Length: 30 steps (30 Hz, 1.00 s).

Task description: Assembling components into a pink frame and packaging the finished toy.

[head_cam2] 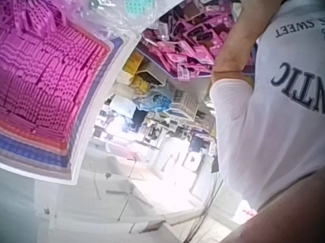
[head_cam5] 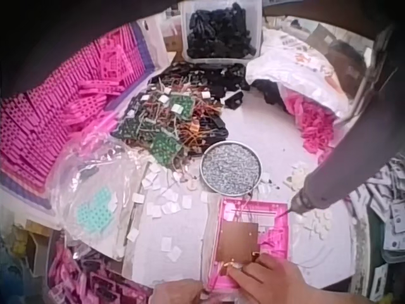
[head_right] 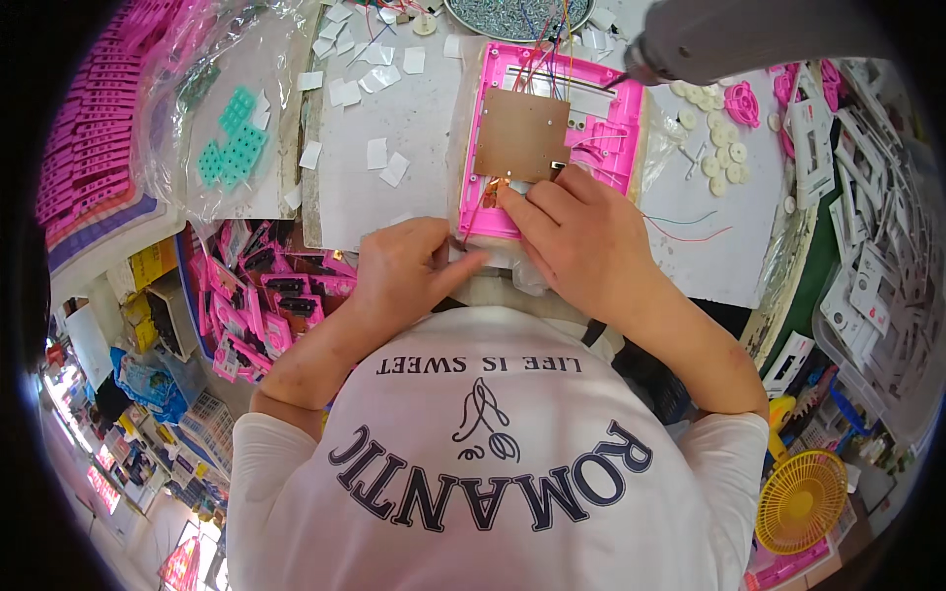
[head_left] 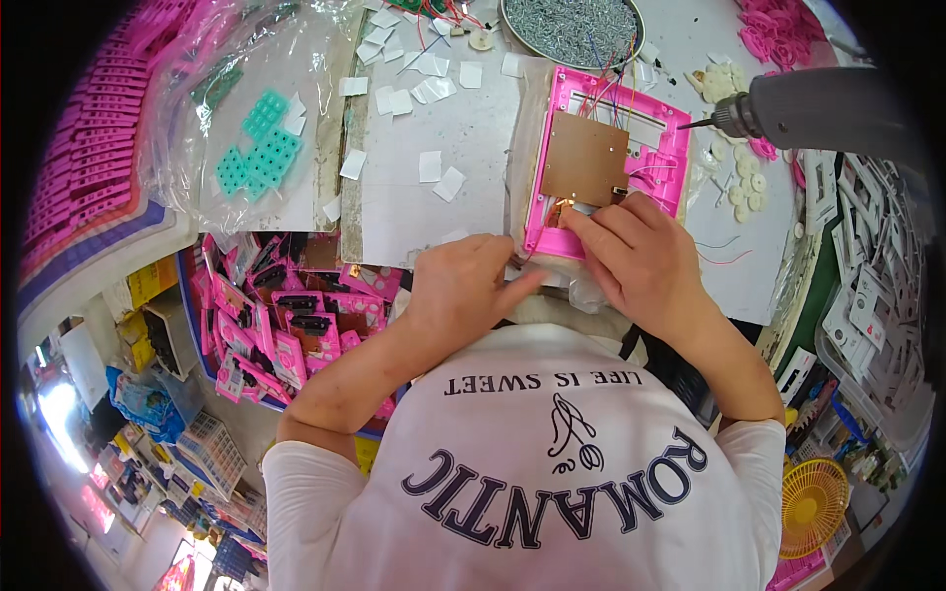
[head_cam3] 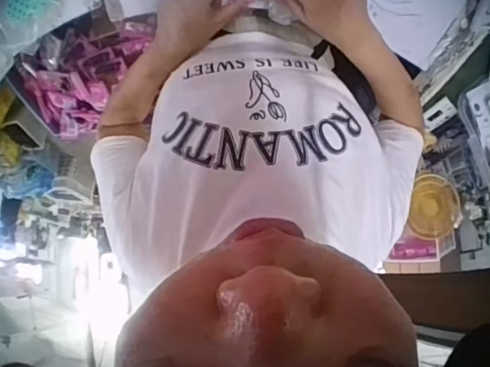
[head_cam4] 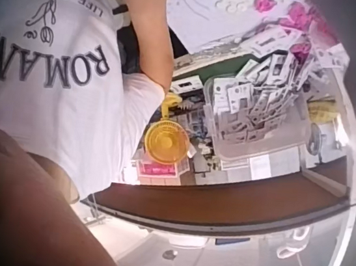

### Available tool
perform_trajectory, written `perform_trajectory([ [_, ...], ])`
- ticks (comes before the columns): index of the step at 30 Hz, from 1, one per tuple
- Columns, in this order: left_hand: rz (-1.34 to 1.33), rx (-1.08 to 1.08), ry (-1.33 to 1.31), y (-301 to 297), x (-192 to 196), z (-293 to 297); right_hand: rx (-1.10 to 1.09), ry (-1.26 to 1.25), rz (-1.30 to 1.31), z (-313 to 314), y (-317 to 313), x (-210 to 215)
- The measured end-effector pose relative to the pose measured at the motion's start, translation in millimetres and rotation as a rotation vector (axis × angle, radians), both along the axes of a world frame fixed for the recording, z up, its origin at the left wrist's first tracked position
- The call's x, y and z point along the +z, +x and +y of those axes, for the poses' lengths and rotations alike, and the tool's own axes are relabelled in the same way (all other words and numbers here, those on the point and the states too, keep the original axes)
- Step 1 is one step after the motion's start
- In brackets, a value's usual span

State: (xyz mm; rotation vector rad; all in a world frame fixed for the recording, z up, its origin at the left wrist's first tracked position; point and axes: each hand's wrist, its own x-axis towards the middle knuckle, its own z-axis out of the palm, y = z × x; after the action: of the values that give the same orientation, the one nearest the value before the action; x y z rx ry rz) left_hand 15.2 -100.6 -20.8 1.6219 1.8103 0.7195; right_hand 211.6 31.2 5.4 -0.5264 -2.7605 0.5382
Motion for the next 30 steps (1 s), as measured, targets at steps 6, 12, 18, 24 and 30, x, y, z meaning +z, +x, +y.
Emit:
perform_trajectory([
  [6,-0.511,0.077,-0.267,-30.6,20.9,8.0,-0.010,0.048,-0.073,-3.9,-3.0,2.3],
  [12,-0.598,0.028,-0.035,-52.8,25.9,98.0,0.030,0.126,-0.176,-6.1,-7.1,3.7],
  [18,-0.744,-0.102,-0.155,-28.0,28.4,111.5,-0.062,-0.014,-0.225,-20.9,-7.9,14.5],
  [24,-0.914,0.021,-0.173,-29.9,29.6,85.6,-0.061,-0.070,-0.150,-18.1,2.4,9.7],
  [30,-0.922,0.015,-0.105,-22.6,24.7,75.4,-0.045,-0.016,-0.285,-20.0,-6.2,13.7],
])
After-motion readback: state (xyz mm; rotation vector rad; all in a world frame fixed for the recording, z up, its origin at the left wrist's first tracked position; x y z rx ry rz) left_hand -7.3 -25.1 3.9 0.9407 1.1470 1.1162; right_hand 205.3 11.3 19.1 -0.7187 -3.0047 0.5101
